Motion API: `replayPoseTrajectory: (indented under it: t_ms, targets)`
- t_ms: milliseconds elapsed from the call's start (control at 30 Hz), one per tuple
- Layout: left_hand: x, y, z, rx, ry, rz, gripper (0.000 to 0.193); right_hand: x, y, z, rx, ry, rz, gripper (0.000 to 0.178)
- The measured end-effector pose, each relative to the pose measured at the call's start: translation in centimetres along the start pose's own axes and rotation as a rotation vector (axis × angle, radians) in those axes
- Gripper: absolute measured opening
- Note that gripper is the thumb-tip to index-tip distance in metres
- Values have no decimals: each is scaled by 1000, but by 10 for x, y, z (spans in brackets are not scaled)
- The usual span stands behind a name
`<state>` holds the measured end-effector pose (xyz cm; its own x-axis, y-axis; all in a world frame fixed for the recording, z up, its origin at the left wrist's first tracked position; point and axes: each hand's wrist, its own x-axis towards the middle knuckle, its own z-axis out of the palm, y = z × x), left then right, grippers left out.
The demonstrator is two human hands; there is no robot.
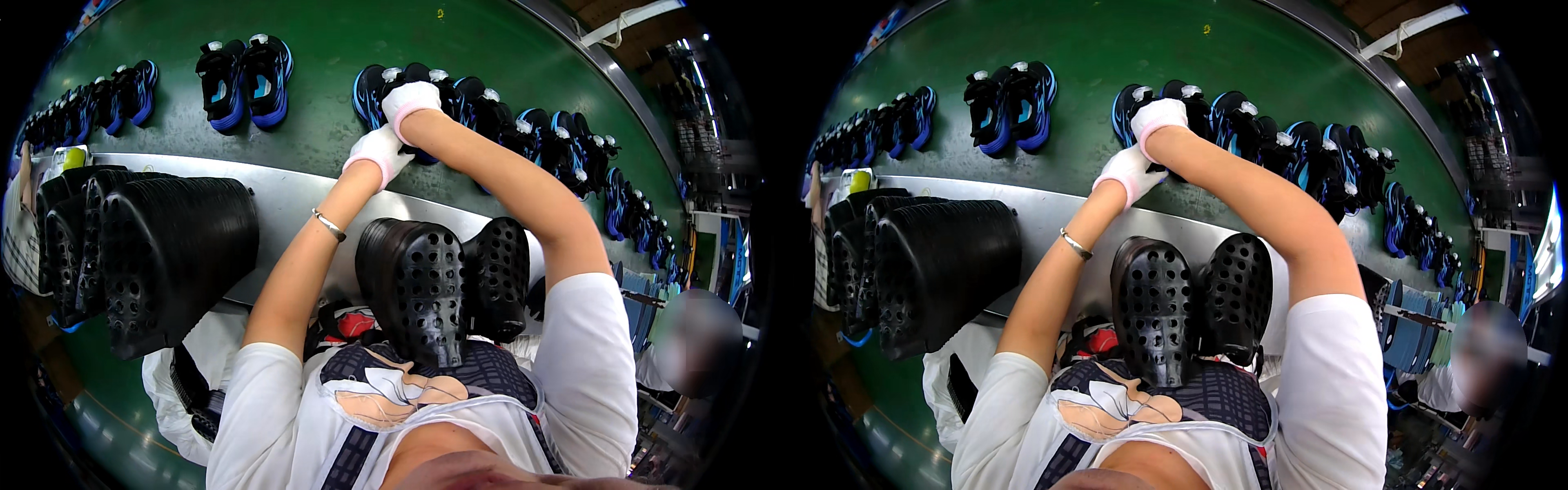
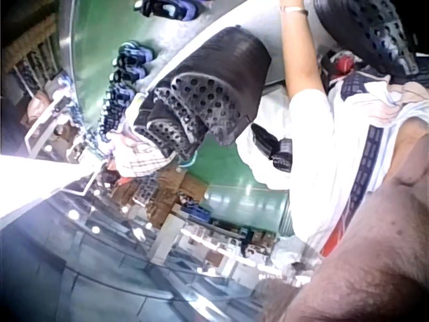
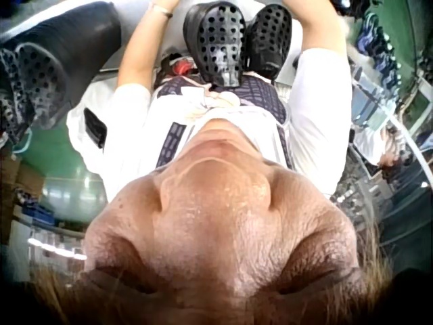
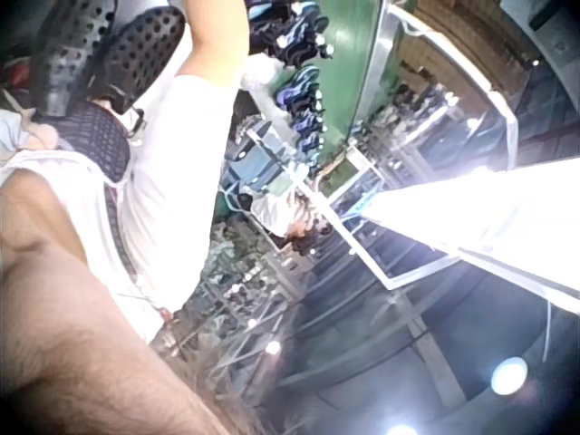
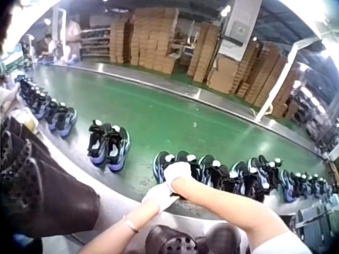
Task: The person picks up black shoe lasts one by one and places them into black and blue athletic shoes arranged in a row on an assembly line.
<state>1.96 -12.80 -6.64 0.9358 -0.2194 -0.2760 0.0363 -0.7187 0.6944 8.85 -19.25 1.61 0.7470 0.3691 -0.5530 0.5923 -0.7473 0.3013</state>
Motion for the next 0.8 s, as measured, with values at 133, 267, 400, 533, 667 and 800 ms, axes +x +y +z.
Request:
replayPoseTrajectory:
  t_ms: [133, 267, 400, 533, 667, 800]
  targets:
    - [4, -3, -1, -45, 7, 39, 39, 15, 5, 10, 36, 33, -4, 27]
    - [-7, -11, 5, -55, 120, 102, 38, -1, 6, -5, 66, 35, -60, 27]
    - [-10, -1, -4, 7, 9, 22, 39, -17, 6, -10, 51, 47, -101, 26]
    - [-11, 2, -9, 40, -23, -18, 35, -4, 7, 2, 30, 63, -132, 25]
    - [-12, -3, -11, 66, 1, -23, 37, 4, 6, 6, 102, 67, -132, 26]
    - [-11, -4, -12, 94, 75, 64, 38, -13, 37, 8, 443, 102, -177, 34]
